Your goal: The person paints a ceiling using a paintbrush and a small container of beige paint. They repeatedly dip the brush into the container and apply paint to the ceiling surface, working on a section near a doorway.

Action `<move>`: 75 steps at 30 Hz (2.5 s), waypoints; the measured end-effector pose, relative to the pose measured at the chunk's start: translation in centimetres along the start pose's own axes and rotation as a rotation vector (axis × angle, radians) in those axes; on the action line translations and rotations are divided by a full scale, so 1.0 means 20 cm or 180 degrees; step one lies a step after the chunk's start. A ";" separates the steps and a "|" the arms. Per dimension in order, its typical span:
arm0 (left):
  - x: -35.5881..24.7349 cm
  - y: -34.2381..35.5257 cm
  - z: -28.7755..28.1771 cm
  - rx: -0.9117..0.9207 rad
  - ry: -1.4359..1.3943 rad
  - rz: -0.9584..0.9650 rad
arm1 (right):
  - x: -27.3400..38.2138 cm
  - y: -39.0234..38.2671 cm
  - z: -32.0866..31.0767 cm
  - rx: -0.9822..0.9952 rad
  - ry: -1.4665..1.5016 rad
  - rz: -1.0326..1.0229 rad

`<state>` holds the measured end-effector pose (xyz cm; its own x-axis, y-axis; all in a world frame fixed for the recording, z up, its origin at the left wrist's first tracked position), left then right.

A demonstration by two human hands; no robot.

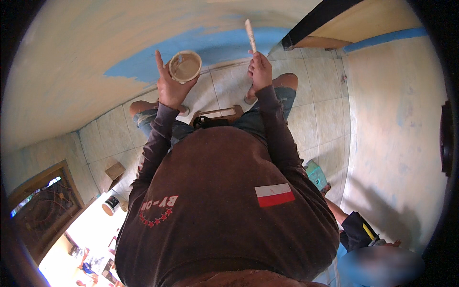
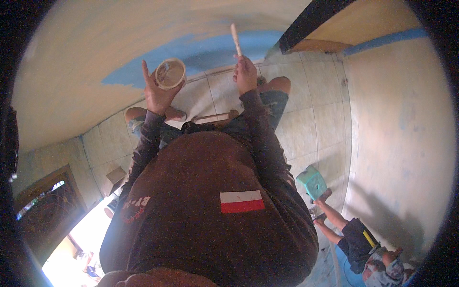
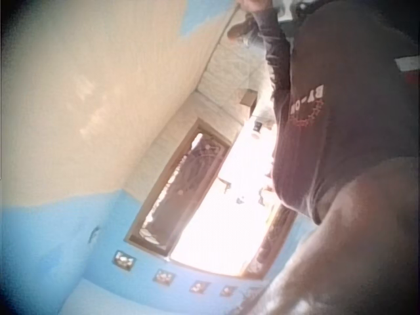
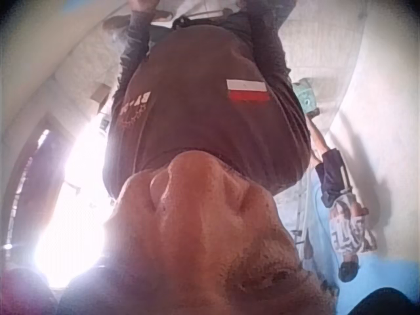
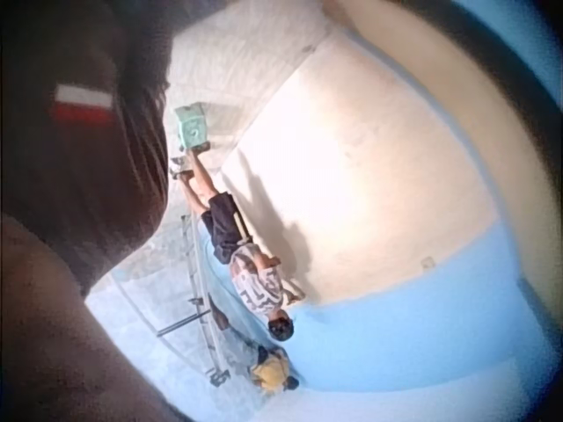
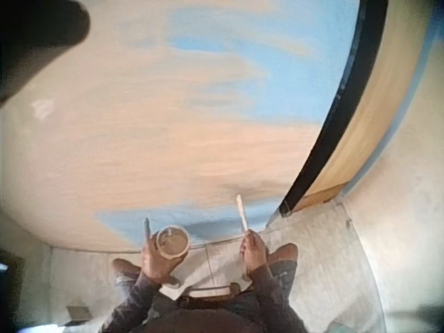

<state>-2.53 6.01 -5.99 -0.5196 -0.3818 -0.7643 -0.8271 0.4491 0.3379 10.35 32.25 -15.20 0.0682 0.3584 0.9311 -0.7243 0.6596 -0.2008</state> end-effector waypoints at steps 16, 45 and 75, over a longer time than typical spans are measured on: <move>0.13 -0.06 -0.16 -0.0477 0.0195 -0.0146 | -0.45 0.53 0.52 -0.1246 -0.1797 -0.1382; 0.22 -0.15 -0.33 -0.0655 0.0400 -0.0481 | -0.27 0.37 0.73 -0.1183 -0.1744 -0.0676; 0.13 -0.07 -0.30 -0.0577 0.0496 -0.0390 | -0.19 1.29 -0.82 -0.2128 -0.1895 -0.0899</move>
<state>-3.99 -0.49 -5.20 -0.4283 -0.5506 -0.7166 -0.9035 0.2452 0.3516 2.65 58.70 -28.95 -0.3147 -0.1481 0.9376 -0.1773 0.9795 0.0952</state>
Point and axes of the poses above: each hand's wrist, its own y-axis towards the middle knuckle, its own z-axis out of the palm, x = y × z, the point moved 6 cm from there along y, towards the middle knuckle
